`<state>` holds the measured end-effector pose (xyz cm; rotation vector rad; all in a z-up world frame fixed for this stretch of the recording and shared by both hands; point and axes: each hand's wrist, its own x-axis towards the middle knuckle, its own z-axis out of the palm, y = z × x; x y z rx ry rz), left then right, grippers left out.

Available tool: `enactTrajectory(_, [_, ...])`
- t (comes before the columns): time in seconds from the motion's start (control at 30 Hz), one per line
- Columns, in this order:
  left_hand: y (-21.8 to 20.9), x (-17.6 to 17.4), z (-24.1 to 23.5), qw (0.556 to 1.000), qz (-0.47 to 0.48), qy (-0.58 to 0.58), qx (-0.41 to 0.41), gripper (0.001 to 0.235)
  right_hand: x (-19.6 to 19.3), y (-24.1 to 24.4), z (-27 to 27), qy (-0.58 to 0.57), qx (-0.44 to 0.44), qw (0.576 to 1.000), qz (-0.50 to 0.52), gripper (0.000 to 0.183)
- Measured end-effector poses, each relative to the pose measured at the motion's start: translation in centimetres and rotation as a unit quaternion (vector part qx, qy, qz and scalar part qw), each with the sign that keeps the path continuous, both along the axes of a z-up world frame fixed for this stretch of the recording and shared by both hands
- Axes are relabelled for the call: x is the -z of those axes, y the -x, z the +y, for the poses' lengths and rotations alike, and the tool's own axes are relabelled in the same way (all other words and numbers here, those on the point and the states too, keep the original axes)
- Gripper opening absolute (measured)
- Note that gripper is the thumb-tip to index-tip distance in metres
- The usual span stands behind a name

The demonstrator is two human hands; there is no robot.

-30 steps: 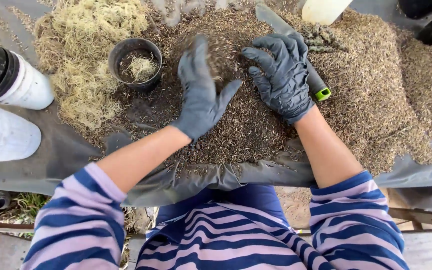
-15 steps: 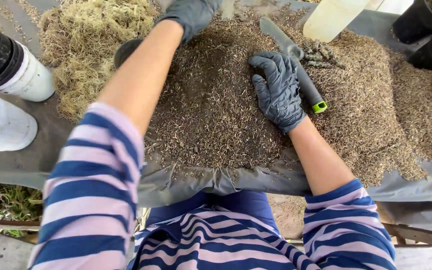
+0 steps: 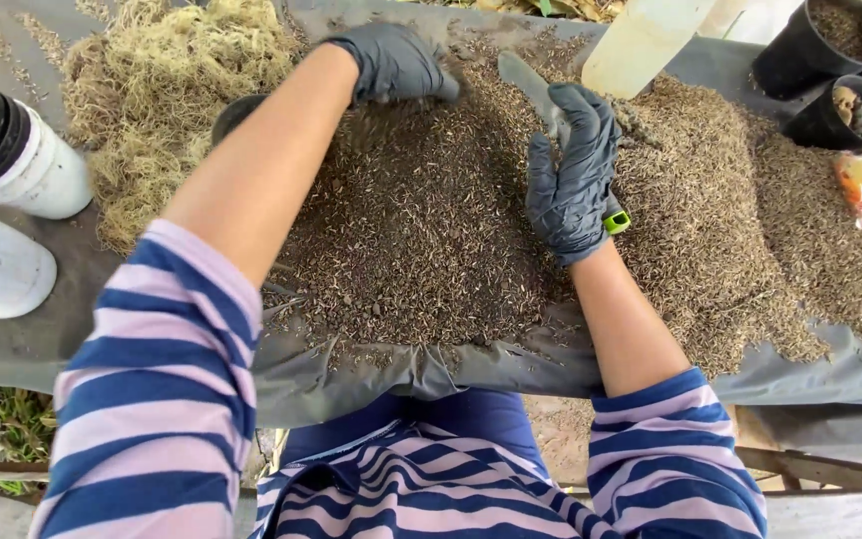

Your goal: Mixing potting soil components by hand and with a trowel, then filling a small pot and spraying it with water.

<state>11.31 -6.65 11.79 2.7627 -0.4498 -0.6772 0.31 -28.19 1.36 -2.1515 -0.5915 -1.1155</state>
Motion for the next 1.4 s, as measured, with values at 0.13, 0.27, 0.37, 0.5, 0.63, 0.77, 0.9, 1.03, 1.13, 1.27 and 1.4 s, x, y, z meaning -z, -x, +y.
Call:
enactTrajectory(0.13, [-0.5,-1.5,0.1,0.985,0.075,0.134,0.079,0.025,0.2,-0.3,-0.5,-0.015,0.039,0.999,-0.008,0.037])
enactTrajectory(0.27, [-2.8,-0.4,-0.6,0.99,0.038,0.115,0.075,0.033,0.3,-0.4,-0.7,-0.028,0.043,0.998,-0.018,0.036])
enactTrajectory(0.37, [-4.7,1.4,-1.8,0.993,-0.019,0.091,0.07,0.05,0.4,-0.9,-1.0,-0.018,0.06,0.998,-0.026,0.036])
enactTrajectory(0.5, [-8.6,7.3,-3.8,0.992,-0.053,0.117,0.006,0.084,1.0,-1.5,-1.2,0.012,0.079,0.995,-0.051,0.031])
enactTrajectory(0.63, [-9.7,9.4,-6.0,0.994,-0.011,-0.092,0.058,0.121,-0.2,0.0,-0.5,0.005,0.053,0.998,-0.013,0.033])
enactTrajectory(0.77, [-7.9,7.0,-6.0,0.99,0.05,-0.054,0.121,0.093,0.3,-0.2,-0.9,0.009,0.051,0.999,0.01,0.033])
enactTrajectory(0.9, [-3.0,1.4,-4.4,0.993,0.05,-0.037,0.097,0.059,0.2,-0.6,-0.8,0.011,0.072,0.997,-0.014,0.031])
enactTrajectory(1.03, [-2.0,-2.1,-3.1,0.984,-0.025,-0.011,0.176,0.072,0.4,-1.0,-1.3,-0.003,0.119,0.993,-0.018,0.036])
enactTrajectory(1.13, [-1.9,-3.2,-2.1,0.975,0.028,0.171,0.14,0.039,-0.5,-0.6,-1.3,-0.016,0.116,0.992,-0.044,0.033])
enactTrajectory(1.27, [-6.5,0.9,-2.7,0.904,0.025,0.31,0.294,0.023,0.1,-1.0,-2.0,-0.014,0.128,0.991,-0.042,0.03])
enactTrajectory(1.4, [-4.7,2.1,-5.8,0.964,-0.059,0.168,0.198,0.041,1.0,-1.4,-2.5,-0.011,0.14,0.989,-0.046,0.033])
